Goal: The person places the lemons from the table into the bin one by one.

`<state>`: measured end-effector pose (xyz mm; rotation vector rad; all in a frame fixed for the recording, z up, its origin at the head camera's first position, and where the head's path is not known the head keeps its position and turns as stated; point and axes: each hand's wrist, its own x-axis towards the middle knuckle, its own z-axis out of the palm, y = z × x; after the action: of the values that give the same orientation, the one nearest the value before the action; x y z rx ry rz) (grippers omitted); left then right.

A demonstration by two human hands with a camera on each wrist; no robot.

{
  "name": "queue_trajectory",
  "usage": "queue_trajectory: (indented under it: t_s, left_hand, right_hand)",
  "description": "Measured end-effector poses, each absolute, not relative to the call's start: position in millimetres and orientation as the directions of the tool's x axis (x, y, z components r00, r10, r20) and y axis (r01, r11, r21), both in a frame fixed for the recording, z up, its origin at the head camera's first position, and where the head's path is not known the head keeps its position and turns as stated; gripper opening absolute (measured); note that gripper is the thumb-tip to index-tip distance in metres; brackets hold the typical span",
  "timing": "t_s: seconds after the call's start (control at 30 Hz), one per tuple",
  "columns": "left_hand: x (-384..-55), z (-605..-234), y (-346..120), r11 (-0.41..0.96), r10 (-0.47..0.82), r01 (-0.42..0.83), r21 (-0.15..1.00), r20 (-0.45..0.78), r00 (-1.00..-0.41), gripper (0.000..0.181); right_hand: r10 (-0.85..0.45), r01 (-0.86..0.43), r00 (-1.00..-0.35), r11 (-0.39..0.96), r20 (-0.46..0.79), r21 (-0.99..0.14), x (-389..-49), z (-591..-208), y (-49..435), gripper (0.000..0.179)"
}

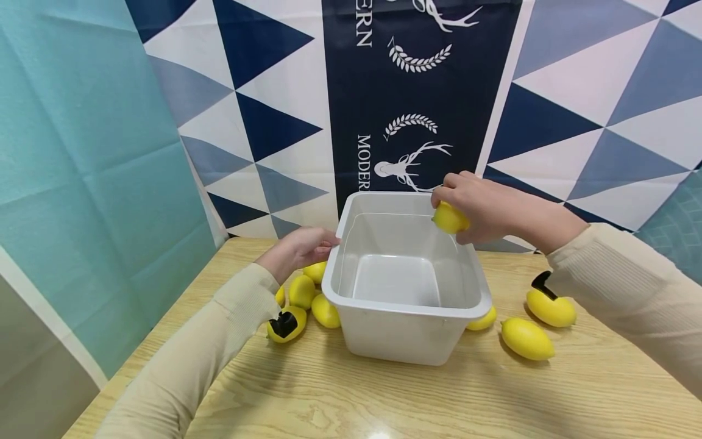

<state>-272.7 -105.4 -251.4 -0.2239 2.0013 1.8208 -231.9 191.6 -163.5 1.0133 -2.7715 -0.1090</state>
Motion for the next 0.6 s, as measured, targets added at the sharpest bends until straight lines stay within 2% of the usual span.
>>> queue_trajectory:
  t_s: [0.6]
  left_hand:
    - [-272.6, -250.1, -105.0, 0.135, 0.167, -0.401, 0.906, -0.419, -0.892, 0.045]
  right_hand:
    - [-0.643, -0.638, -0.759, 0.766, 0.1, 0.082, -241.6, -159.6, 165.8, 0.052]
